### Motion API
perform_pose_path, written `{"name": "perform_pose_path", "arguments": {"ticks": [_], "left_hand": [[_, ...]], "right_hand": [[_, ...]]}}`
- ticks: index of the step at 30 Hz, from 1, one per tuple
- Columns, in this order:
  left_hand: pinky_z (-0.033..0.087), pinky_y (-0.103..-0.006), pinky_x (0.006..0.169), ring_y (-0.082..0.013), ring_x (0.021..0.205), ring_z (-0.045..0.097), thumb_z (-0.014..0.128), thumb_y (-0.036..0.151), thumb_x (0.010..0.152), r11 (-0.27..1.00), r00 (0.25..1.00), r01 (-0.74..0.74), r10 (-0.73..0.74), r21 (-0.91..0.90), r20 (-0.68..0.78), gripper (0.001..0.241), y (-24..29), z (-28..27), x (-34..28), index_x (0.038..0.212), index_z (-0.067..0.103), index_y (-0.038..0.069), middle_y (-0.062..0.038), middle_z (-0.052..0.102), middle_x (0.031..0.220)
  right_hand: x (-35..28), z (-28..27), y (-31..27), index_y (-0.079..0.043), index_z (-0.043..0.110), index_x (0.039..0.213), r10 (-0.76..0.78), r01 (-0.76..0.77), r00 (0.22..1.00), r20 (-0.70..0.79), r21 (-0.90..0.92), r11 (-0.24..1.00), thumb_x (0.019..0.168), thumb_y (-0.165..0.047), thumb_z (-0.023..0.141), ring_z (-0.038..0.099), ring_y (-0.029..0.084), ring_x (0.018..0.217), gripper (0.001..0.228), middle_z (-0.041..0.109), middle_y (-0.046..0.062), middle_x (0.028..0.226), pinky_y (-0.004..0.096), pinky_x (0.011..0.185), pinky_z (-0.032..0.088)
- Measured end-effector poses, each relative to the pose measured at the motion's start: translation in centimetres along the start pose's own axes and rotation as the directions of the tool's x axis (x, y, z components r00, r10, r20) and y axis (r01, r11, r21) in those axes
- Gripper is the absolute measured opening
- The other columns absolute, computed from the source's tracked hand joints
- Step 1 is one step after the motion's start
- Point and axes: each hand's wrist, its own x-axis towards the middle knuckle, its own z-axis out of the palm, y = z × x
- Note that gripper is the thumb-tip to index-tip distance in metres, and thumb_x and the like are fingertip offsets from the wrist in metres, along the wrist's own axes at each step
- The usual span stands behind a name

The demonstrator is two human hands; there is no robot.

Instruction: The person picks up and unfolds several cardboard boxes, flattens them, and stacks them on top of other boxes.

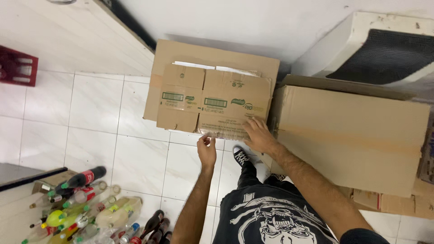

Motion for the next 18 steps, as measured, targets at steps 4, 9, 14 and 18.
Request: {"name": "perform_pose_path", "arguments": {"ticks": [4, 9, 14, 18], "left_hand": [[0.068, -0.0375, 0.099, -0.0349, 0.121, 0.074, 0.082, 0.025, 0.101, 0.981, 0.97, -0.196, 0.192, 0.008, 0.148, 0.036, 1.7, 3.6, -3.5, 0.131, 0.074, 0.006, -0.016, 0.068, 0.129], [0.065, -0.0412, 0.108, -0.0391, 0.136, 0.067, 0.075, 0.03, 0.107, 0.931, 0.834, -0.363, 0.303, 0.044, 0.46, 0.036, 7.2, 7.5, -10.1, 0.135, 0.072, 0.007, -0.018, 0.065, 0.137], [0.061, -0.0454, 0.115, -0.0412, 0.145, 0.059, 0.067, 0.04, 0.112, 0.866, 0.672, -0.492, 0.314, 0.086, 0.671, 0.044, 12.8, 11.0, -18.6, 0.139, 0.068, 0.006, -0.018, 0.059, 0.148], [0.058, -0.0479, 0.119, -0.045, 0.147, 0.057, 0.066, 0.039, 0.113, 0.795, 0.549, -0.595, 0.297, 0.116, 0.782, 0.045, 14.3, 15.2, -25.4, 0.141, 0.065, 0.005, -0.023, 0.055, 0.154]], "right_hand": [[-2.7, -0.5, 1.4, -0.016, 0.046, 0.167, 0.022, -0.018, 0.996, -0.083, 0.051, 0.999, 0.106, -0.039, 0.065, 0.025, 0.049, 0.166, 0.068, 0.036, 0.022, 0.174, 0.075, 0.133, 0.019], [-9.1, -4.1, 2.2, -0.011, 0.044, 0.166, 0.095, -0.072, 0.989, -0.114, 0.19, 0.979, 0.111, -0.036, 0.06, 0.026, 0.051, 0.165, 0.062, 0.034, 0.026, 0.173, 0.075, 0.133, 0.021], [-17.3, -4.4, 6.4, -0.011, 0.043, 0.167, 0.222, -0.167, 0.956, -0.193, 0.267, 0.949, 0.11, -0.035, 0.062, 0.029, 0.05, 0.164, 0.065, 0.038, 0.025, 0.171, 0.075, 0.133, 0.021], [-26.2, -4.0, 10.2, -0.012, 0.045, 0.167, 0.35, -0.252, 0.906, -0.239, 0.358, 0.899, 0.111, -0.038, 0.061, 0.03, 0.046, 0.166, 0.064, 0.037, 0.022, 0.174, 0.072, 0.134, 0.019]]}}
